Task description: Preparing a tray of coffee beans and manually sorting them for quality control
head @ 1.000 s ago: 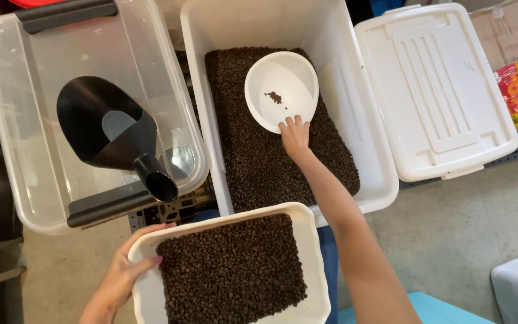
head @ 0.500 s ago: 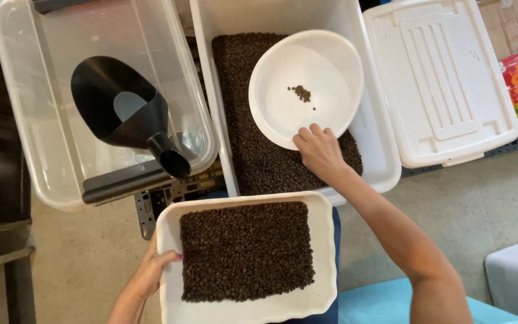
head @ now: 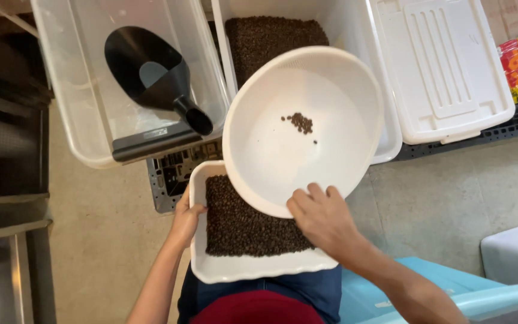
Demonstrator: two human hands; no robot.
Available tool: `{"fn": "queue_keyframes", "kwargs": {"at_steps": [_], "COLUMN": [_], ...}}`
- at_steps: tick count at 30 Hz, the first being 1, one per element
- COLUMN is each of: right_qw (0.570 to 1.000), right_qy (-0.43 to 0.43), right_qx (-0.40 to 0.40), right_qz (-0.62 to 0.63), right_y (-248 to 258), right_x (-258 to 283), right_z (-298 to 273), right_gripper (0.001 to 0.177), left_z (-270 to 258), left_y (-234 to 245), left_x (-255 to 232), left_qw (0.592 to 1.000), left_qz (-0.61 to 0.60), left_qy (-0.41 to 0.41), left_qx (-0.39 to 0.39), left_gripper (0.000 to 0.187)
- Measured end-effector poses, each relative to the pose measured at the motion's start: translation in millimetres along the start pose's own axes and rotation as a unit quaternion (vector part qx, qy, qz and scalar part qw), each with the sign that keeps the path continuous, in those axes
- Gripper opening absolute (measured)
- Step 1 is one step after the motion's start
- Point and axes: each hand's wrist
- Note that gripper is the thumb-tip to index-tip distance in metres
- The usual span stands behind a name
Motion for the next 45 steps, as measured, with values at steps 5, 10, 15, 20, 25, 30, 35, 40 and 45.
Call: {"fn": "queue_keyframes", "kwargs": {"at_steps": [5,10,15,20,25,30,35,40,45], "right_qw": [0.997,0.995,0.993,0.991,0.989,0.989,0.957,0.829,0.903], "right_qy": [-0.009,-0.031,-0.053,-0.077,-0.084,-0.067,-0.103,-0.274,-0.273], "right_qx": [-0.039,-0.043,-0.046,-0.046,-0.039,-0.062,-0.008,0.096,0.070], "right_qz": [0.070,0.081,0.089,0.104,0.115,0.116,0.270,0.478,0.325], "right_y": [0,-2,-7,-9,-6,-12,-5,52,8], "right_x": [65,89,105,113,120,119,99,36,27], "right_z": [-22,-25,-28,-31,-31,-35,-43,-13,-18], "right_gripper": [0.022,0.020,0.020,0.020,0.020,0.018,0.012,0.039,0.015], "left_z": [-5,-5,-6,-19,-71,-102,-96,-55,-74], "left_y": [-4,-15,-23,-19,-31,-51,-63,-69,-71], "left_x": [-5,-18,-31,-33,-45,-51,-41,27,-3], "left_qw": [0.999,0.996,0.991,0.969,0.893,0.957,0.972,0.976,0.982], "left_qz": [0.029,0.036,0.040,0.151,0.013,-0.155,-0.204,-0.203,-0.157], "left_qy": [-0.045,-0.070,-0.103,-0.194,-0.439,-0.229,-0.033,-0.025,-0.068], "left_qx": [0.012,0.045,0.069,-0.022,-0.094,0.088,0.109,0.079,0.079], "left_gripper": [0.086,0.084,0.074,0.063,0.049,0.092,0.095,0.078,0.072]}}
Point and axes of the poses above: each hand's wrist, its own z-axis towards the middle knuckle, its own y-axis out of the back of the hand, x = y × z, and after that the axes turned 6 degrees about -x, right-handed
